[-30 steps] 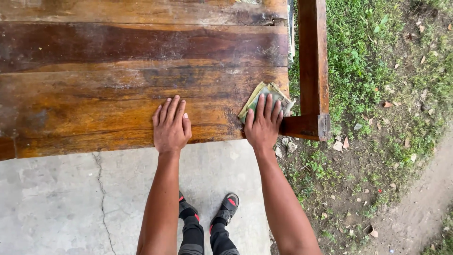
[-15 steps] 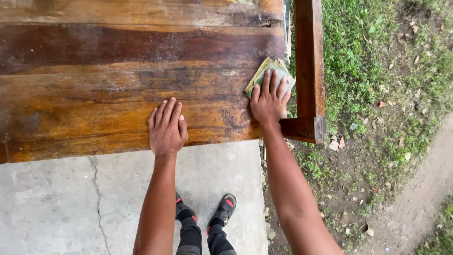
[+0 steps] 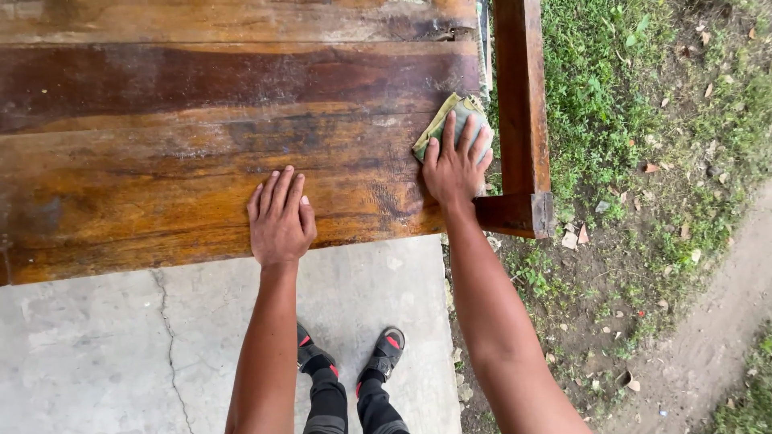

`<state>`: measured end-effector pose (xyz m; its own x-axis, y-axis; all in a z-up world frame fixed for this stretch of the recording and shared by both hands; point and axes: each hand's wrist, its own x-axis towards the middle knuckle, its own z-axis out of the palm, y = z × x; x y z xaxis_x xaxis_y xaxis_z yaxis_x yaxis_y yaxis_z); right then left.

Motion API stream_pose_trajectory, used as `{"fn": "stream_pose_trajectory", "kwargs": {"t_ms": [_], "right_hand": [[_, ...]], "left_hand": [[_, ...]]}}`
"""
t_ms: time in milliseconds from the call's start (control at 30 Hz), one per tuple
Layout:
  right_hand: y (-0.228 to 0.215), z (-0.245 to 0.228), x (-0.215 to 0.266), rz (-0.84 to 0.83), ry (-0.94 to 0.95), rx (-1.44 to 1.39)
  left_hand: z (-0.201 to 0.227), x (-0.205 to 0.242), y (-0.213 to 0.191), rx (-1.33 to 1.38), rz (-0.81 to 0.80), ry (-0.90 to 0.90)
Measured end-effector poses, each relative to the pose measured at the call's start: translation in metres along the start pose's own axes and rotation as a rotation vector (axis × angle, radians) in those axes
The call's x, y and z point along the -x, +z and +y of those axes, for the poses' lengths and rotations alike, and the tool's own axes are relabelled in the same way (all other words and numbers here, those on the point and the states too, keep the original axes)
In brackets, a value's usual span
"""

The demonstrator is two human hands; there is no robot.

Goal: Sanding the surface of a wooden chair using sandpaper.

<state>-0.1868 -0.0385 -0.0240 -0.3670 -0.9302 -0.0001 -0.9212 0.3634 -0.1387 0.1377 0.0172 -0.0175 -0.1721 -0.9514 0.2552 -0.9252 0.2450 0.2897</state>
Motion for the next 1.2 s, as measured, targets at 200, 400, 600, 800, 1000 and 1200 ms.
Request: {"fn": "stream_pose_trajectory", "kwargs": {"t_ms": [200, 400, 600, 800, 1000, 1200], "right_hand": [[0.004, -0.002, 0.023, 0.074, -0.021, 0.021], [0.001, -0.002, 0.049, 0.056, -0.092, 0.010], [-0.012, 0.001, 0.081, 0.020, -0.191, -0.025], [-0.019, -0.001, 0.091, 0.003, -0.208, -0.076], [-0.015, -0.005, 0.071, -0.016, -0.201, -0.073], [-0.022, -0.027, 0.046, -0.036, -0.112, -0.136]], "left_hand": [[-0.001, 0.002, -0.001, -0.005, -0.020, -0.001], [-0.002, 0.000, -0.001, 0.008, -0.020, -0.011], [0.000, -0.002, -0.001, 0.010, -0.021, -0.020], [0.004, -0.002, -0.008, -0.070, 0.030, -0.066], [0.005, -0.001, -0.006, -0.072, 0.084, -0.108], [0.005, -0.004, -0.008, -0.030, 0.047, -0.103]]}}
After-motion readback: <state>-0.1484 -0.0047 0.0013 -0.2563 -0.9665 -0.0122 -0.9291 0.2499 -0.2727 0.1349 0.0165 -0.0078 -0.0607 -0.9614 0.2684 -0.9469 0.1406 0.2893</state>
